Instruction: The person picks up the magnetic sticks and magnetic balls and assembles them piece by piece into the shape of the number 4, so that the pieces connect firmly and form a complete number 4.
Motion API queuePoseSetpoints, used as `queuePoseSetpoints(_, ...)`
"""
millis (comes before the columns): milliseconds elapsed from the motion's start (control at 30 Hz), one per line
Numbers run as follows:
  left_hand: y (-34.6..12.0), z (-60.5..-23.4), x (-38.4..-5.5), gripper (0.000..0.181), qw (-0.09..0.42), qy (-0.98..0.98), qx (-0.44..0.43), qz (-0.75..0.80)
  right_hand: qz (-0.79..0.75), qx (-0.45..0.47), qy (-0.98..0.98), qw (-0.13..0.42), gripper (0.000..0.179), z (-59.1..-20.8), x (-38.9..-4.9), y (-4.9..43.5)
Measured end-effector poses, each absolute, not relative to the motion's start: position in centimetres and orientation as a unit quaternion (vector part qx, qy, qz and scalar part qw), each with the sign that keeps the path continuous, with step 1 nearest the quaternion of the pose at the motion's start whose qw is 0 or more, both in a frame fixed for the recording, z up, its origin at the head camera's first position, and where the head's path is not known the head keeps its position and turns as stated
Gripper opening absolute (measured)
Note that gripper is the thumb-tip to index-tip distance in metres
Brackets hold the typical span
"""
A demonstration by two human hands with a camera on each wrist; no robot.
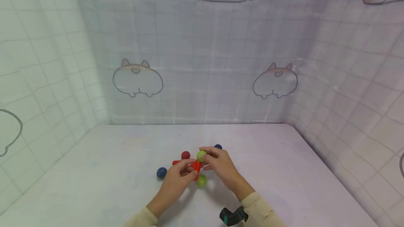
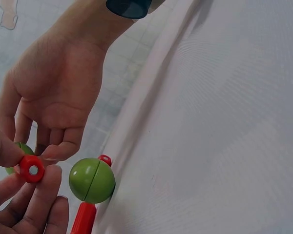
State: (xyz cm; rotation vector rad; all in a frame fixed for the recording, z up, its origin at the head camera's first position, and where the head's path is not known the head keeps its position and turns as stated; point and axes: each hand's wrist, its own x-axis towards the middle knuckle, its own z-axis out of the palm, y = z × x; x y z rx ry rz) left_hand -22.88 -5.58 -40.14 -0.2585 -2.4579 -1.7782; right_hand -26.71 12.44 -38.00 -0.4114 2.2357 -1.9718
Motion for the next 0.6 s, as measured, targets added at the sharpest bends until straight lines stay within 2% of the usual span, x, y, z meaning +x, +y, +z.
queuePoseSetpoints(333, -5.6, -40.24, -22.86, 0.039, 0.041, -0.804, -0.077, -0.588, -0.637, -0.144, 0.755, 0.059, 0.044, -38.0, -26.55, 12.26)
queuePoseSetpoints(600, -5.81, -40.28, -23.47, 0.052, 0.027, -0.803, -0.079, -0.591, -0.639, -0.154, 0.753, 0.042, 0.037, -37.88, -26.13, 11.7)
